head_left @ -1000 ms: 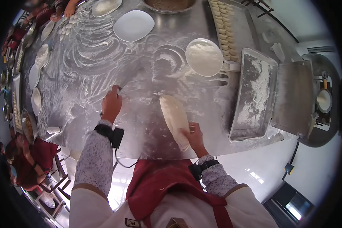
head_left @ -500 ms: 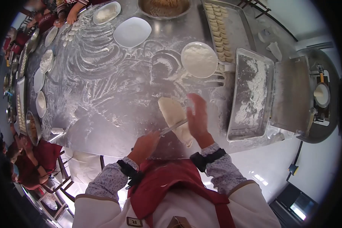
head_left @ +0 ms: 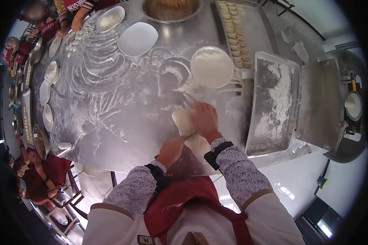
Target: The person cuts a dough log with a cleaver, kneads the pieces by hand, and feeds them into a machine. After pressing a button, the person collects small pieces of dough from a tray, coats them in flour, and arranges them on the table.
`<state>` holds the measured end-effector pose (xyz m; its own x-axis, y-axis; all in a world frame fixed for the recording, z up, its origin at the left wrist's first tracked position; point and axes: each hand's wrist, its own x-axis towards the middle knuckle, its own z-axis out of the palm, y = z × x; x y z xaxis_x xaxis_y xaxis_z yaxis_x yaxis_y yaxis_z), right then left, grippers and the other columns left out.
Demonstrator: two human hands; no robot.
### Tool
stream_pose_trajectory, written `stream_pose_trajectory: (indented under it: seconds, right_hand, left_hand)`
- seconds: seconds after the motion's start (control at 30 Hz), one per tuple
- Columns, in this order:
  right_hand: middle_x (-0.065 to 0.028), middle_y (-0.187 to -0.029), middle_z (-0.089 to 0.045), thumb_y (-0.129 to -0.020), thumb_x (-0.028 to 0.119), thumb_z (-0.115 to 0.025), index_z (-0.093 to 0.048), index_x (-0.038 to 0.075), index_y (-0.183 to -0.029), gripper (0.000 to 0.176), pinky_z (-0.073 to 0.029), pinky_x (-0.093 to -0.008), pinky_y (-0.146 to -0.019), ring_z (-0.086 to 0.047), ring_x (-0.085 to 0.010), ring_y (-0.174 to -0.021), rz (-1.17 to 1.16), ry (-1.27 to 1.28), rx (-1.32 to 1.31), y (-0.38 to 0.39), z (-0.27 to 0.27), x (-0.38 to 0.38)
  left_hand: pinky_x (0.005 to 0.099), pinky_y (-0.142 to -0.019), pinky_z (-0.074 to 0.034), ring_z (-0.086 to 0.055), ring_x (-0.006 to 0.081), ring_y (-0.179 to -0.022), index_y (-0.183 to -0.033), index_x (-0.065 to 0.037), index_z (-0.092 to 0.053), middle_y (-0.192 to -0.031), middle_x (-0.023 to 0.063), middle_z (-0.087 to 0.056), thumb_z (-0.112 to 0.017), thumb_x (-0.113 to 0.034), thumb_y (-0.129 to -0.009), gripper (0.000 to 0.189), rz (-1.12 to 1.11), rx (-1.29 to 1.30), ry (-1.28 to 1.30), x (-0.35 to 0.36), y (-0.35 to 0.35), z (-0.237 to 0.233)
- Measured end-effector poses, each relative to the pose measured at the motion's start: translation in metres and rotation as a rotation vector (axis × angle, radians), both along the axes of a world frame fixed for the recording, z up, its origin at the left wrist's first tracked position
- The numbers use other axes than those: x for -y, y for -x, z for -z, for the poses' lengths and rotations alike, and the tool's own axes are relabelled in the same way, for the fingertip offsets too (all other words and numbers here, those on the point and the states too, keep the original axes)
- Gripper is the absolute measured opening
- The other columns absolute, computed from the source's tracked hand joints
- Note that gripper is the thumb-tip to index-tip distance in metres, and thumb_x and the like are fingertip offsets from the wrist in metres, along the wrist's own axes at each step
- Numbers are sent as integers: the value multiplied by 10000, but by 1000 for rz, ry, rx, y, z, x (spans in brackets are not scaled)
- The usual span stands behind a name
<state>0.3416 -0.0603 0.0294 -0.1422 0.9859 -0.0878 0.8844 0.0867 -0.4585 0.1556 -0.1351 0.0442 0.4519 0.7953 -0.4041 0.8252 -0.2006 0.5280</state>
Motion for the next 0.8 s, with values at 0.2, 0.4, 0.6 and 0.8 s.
stream_pose_trajectory:
  seconds: [0.2, 0.4, 0.6, 0.8]
  right_hand:
    - [-128, -1251, -554, -842, 309, -583, -531, 78, -1240, 463, -313, -466, -1048, -475, -326, -1201, 30, -13, -44, 9, 1, -8]
    - [-194, -1322, -472, -797, 280, -673, -337, 55, -1421, 744, -296, -504, -1057, -386, -384, -1266, 372, 57, -221, -8, 23, 85]
    - [-255, -1332, -411, -666, 230, -748, -206, 37, -1461, 982, -341, -513, -1032, -384, -430, -1241, 373, 368, -235, 19, 11, 123]
    - [-257, -1317, -415, -654, 153, -701, -185, 25, -1468, 973, -334, -481, -1055, -389, -437, -1223, 401, 222, -130, -62, 8, 140]
  left_hand:
    - [502, -635, -476, -625, 392, -727, -963, -69, -543, -765, 154, -633, -514, -153, -887, 116, -68, 88, -27, 3, 6, 12]
    - [483, -643, -503, -642, 355, -746, -1050, -83, -563, -865, 154, -652, -498, -251, -954, 204, 21, -44, 19, 43, 86, 28]
    - [495, -646, -485, -635, 390, -748, -904, -50, -562, -742, 171, -647, -543, -275, -929, 227, -136, -190, 110, 73, 229, 13]
    - [460, -819, -456, -602, 353, -907, -939, -78, -630, -905, 141, -655, -565, -240, -902, 178, -534, -357, -198, 53, 268, 23]
